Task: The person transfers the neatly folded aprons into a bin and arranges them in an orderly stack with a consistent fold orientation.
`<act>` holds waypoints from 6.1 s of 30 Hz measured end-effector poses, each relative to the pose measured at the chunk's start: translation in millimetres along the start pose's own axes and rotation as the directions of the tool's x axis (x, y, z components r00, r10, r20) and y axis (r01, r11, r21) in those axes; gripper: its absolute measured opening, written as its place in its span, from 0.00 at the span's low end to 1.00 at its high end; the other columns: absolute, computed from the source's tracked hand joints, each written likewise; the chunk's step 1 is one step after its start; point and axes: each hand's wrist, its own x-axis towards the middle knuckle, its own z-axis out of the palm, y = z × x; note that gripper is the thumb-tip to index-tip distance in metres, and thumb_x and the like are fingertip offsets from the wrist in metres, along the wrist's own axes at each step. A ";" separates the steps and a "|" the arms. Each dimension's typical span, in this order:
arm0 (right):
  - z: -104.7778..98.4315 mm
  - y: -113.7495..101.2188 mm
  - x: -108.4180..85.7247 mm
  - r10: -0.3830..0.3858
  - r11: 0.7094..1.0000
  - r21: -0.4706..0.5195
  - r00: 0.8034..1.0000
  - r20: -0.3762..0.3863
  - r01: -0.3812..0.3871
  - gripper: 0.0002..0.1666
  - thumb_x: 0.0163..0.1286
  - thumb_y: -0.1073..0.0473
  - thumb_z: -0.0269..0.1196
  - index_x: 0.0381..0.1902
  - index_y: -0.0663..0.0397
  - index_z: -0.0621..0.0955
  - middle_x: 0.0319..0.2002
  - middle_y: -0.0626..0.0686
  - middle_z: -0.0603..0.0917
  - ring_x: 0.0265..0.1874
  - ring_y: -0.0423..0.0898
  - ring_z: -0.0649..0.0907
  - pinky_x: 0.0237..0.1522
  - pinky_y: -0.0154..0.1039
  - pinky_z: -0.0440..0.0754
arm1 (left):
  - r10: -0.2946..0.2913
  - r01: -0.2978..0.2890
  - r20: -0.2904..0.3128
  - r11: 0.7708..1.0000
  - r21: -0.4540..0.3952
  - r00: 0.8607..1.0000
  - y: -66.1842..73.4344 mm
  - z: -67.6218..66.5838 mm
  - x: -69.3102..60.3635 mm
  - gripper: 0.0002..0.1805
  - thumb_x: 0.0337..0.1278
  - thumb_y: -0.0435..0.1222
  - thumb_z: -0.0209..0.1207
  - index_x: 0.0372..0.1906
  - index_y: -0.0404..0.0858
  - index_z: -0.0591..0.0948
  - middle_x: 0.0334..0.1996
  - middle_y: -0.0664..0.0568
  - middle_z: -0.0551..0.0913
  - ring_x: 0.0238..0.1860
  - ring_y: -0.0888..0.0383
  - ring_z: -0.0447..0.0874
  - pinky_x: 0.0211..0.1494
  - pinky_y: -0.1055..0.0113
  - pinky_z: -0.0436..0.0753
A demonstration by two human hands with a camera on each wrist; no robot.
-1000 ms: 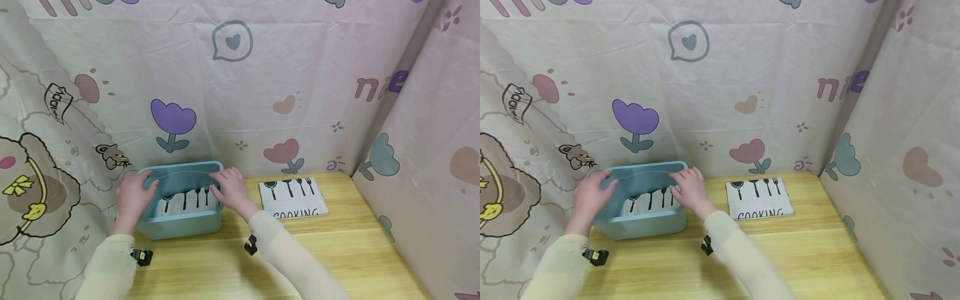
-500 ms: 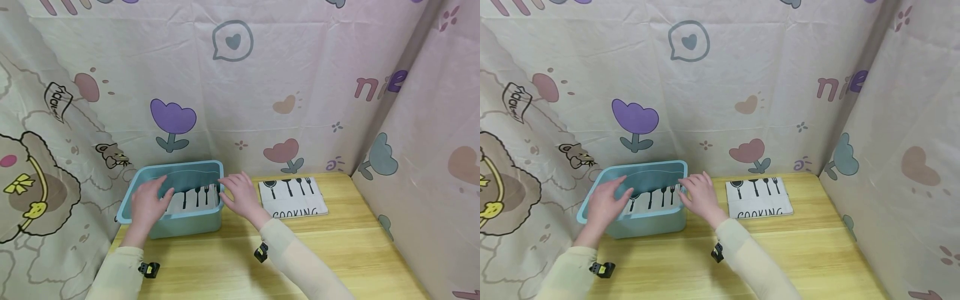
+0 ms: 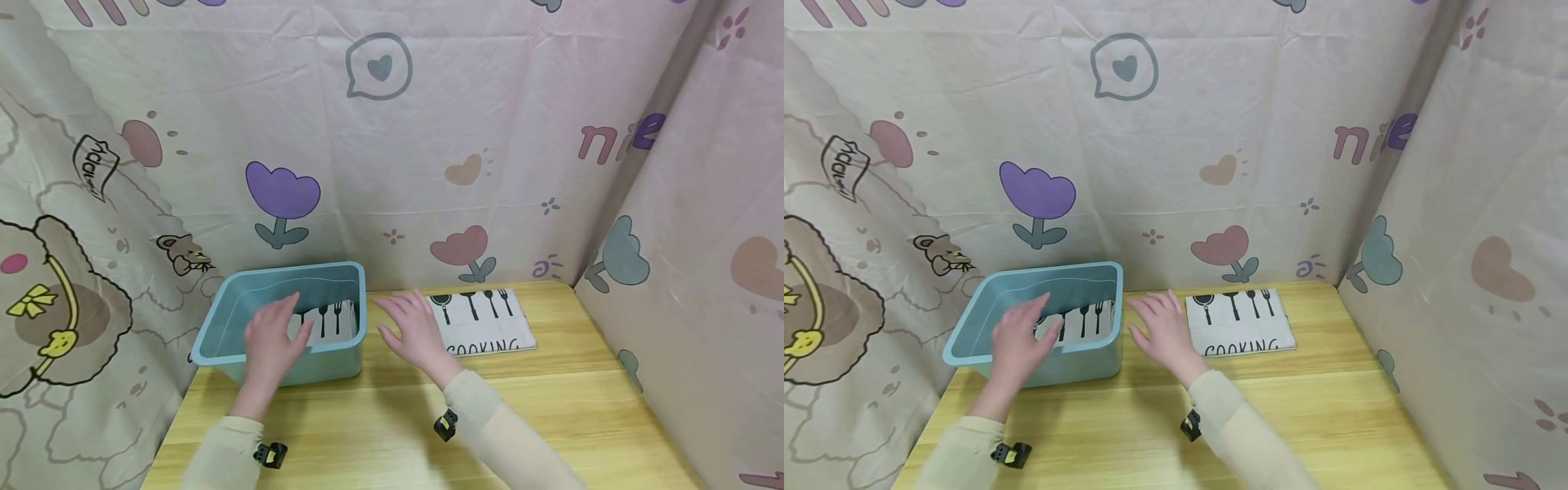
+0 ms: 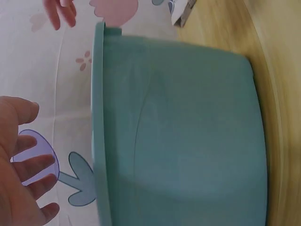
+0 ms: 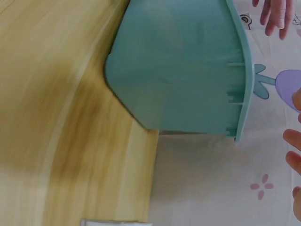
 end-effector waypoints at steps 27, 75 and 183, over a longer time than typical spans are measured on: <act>-11.6 39.0 -77.2 0.130 0.991 -0.013 0.990 -0.053 -0.131 0.29 0.59 0.54 0.69 0.59 0.54 0.80 0.57 0.54 0.82 0.60 0.59 0.76 0.68 0.63 0.56 | 0.215 -0.220 -0.092 0.974 -0.054 0.972 64.9 56.2 -26.8 0.31 0.51 0.41 0.69 0.62 0.35 0.78 0.60 0.39 0.78 0.63 0.38 0.69 0.65 0.38 0.61; -24.9 99.0 -173.3 0.417 0.904 -0.094 0.908 -0.023 -0.418 0.30 0.59 0.63 0.72 0.59 0.62 0.78 0.55 0.65 0.81 0.56 0.67 0.75 0.65 0.66 0.59 | 0.079 -0.031 0.195 0.971 -0.236 0.978 132.0 152.2 -90.8 0.31 0.61 0.44 0.63 0.67 0.38 0.73 0.63 0.47 0.76 0.65 0.46 0.70 0.68 0.45 0.66; -43.0 191.3 -175.8 0.853 0.499 -0.062 0.478 0.208 -0.864 0.30 0.69 0.60 0.55 0.61 0.81 0.69 0.55 0.78 0.74 0.54 0.72 0.74 0.57 0.63 0.71 | -0.336 0.653 0.569 0.504 -0.565 0.751 137.6 223.6 -48.6 0.30 0.65 0.35 0.59 0.67 0.23 0.68 0.59 0.32 0.76 0.61 0.37 0.74 0.64 0.48 0.73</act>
